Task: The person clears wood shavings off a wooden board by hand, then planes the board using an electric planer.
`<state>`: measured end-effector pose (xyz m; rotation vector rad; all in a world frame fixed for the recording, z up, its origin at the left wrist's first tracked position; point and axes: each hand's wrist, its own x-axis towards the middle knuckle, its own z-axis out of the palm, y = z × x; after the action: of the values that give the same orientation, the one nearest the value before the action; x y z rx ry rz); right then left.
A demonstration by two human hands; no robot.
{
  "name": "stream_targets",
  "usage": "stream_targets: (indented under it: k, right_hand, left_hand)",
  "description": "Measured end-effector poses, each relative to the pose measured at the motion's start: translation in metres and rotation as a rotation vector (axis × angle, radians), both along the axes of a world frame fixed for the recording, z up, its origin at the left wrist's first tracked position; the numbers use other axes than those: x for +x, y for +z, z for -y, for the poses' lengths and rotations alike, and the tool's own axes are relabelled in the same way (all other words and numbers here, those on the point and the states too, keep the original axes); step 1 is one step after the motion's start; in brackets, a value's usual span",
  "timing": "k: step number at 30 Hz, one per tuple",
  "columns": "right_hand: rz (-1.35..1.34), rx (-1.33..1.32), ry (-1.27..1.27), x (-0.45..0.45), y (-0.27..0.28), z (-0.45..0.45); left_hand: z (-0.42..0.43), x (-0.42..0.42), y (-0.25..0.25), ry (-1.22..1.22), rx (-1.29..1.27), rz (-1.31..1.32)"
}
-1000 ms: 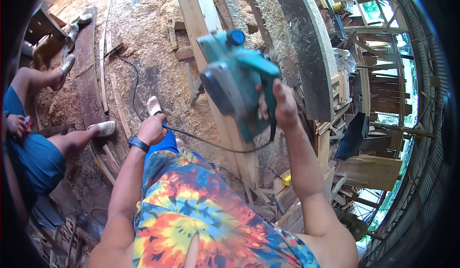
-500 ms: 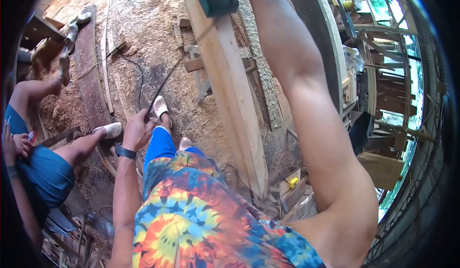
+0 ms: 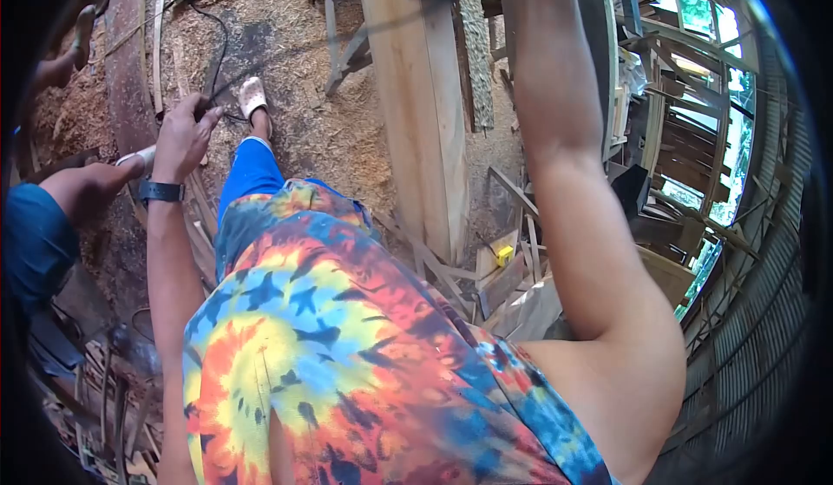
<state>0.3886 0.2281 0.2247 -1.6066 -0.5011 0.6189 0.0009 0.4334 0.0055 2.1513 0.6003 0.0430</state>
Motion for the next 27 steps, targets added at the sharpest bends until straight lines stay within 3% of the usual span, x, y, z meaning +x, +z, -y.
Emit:
stream_targets:
  k: [5, 15, 19, 27]
  right_hand:
    - [-0.002, -0.052, -0.014, -0.127, 0.004, 0.119]
    - [-0.196, -0.104, -0.242, -0.384, -0.02, 0.378]
    - [-0.186, -0.135, -0.28, -0.391, -0.016, 0.39]
    - [-0.165, -0.089, -0.188, -0.323, -0.017, 0.334]
  left_hand:
    - [0.075, -0.055, -0.01, -0.089, -0.05, -0.043]
    - [0.224, -0.092, -0.031, -0.635, 0.005, -0.202]
    - [0.236, -0.085, -0.034, -0.709, 0.008, -0.083]
    - [0.194, -0.062, -0.045, -0.516, 0.01, -0.065]
